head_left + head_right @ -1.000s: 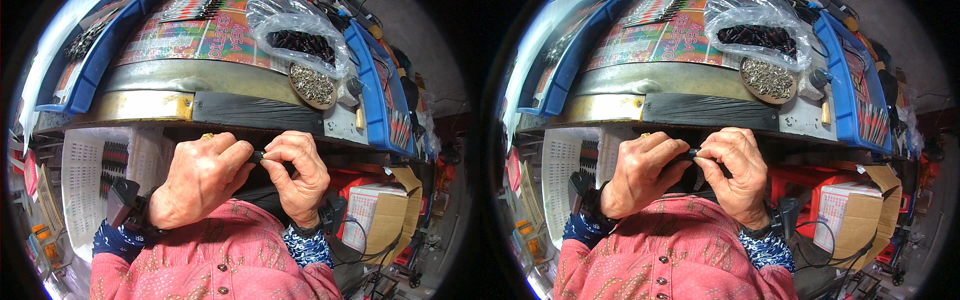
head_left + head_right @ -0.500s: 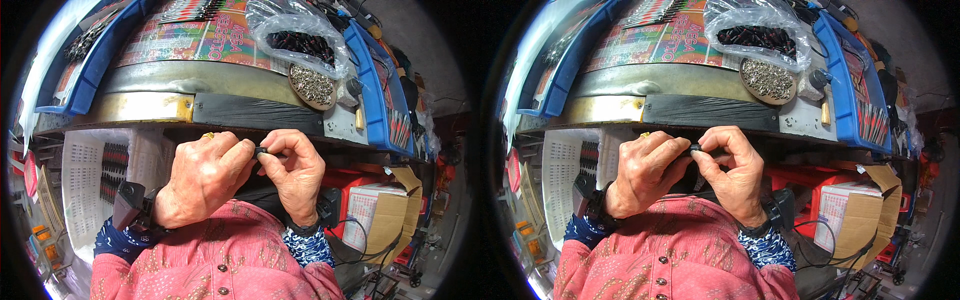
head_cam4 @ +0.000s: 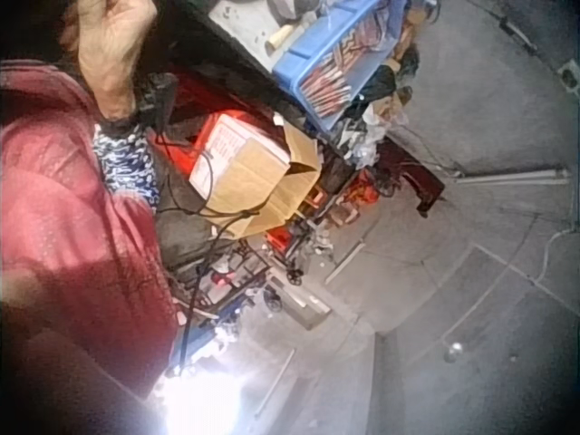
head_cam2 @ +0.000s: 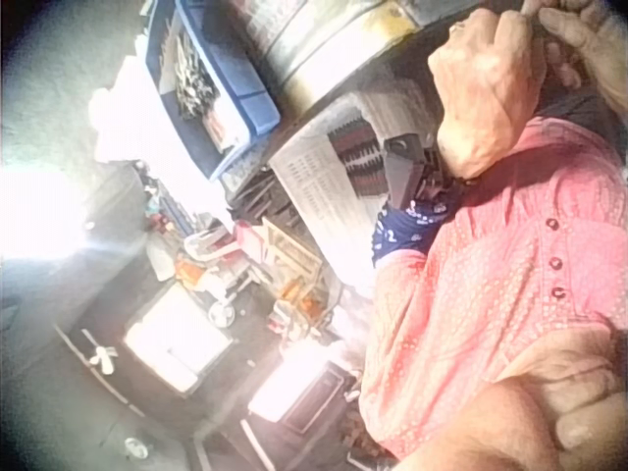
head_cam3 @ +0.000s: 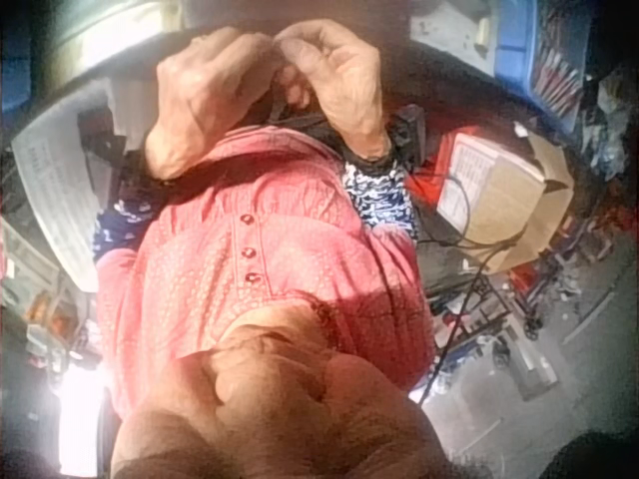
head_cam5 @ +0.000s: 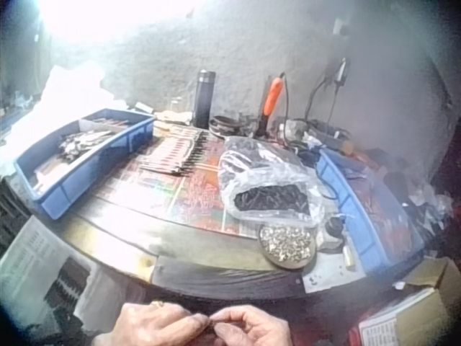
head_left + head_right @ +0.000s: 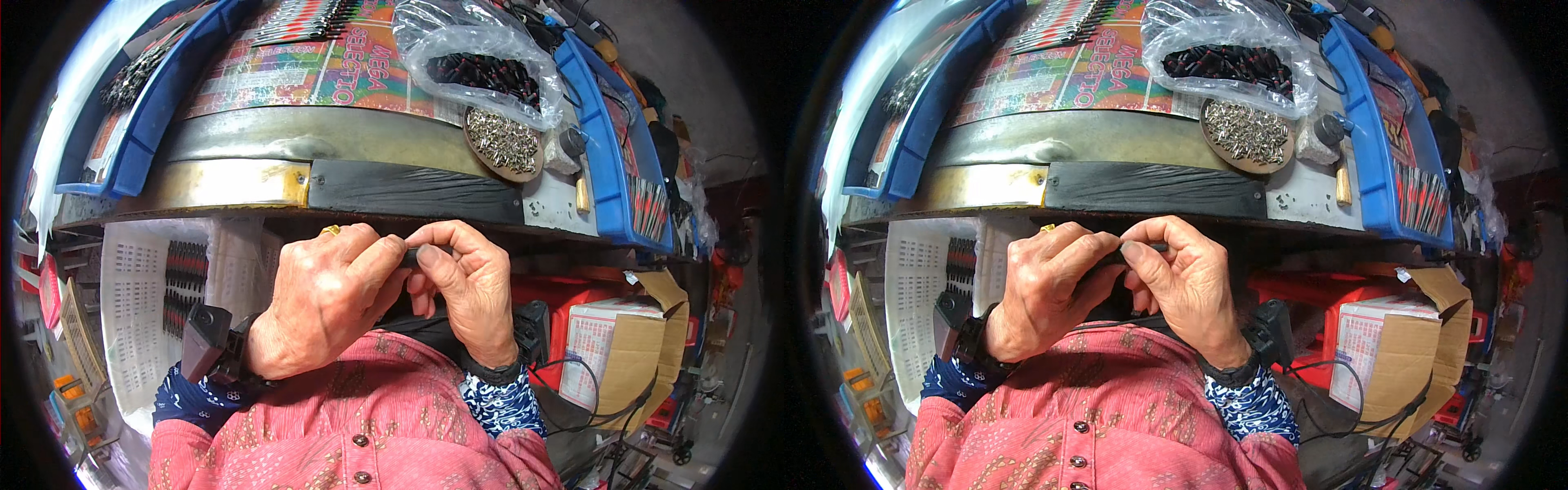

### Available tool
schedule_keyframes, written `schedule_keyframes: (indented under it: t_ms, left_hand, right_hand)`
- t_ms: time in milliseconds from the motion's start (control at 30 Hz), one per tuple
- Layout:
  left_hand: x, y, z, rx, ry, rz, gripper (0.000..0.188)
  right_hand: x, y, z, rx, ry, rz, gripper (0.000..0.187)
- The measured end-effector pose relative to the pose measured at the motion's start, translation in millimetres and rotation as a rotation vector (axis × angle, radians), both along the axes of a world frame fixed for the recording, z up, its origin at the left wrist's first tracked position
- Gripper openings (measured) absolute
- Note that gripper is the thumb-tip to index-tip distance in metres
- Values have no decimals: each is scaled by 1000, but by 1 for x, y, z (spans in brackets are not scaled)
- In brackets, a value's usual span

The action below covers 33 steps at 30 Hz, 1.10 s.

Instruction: The person repeatedly picks up small metal key blanks and black plastic key heads from a cluttered workbench, inserts the metal blanks into the plastic heads, and places the assembled units into a blue tray. The process is repeated multiple times with consistent hand movements.

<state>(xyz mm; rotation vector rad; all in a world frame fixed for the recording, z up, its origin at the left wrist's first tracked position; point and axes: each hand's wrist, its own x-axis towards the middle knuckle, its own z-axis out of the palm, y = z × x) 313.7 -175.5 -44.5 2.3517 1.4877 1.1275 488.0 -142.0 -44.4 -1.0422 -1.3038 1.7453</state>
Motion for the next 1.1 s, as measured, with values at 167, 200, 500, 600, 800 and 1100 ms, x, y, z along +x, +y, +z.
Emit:
schedule_keyframes:
  t_ms: [167,200,500,600,800,1100]
  left_hand:
    - [2,-1,-4,22,12,4,20]
    - [3,-1,-5,40,18,6,20]
    - [4,4,-4,45,-61,5,21]
    - [1,4,0,-19,-119,-22,21]
    - [-7,6,3,-124,-208,-114,22]
    - [-5,3,0,-124,-178,-84,24]
  right_hand:
    - [-2,-2,1,10,-40,-37,8]
    - [-3,-2,0,23,-31,-44,7]
    - [-10,-9,-17,240,50,-193,11]
    - [-6,-6,-23,195,133,-136,19]
    - [3,1,-32,132,287,-4,28]
    - [1,0,-28,98,247,-12,24]
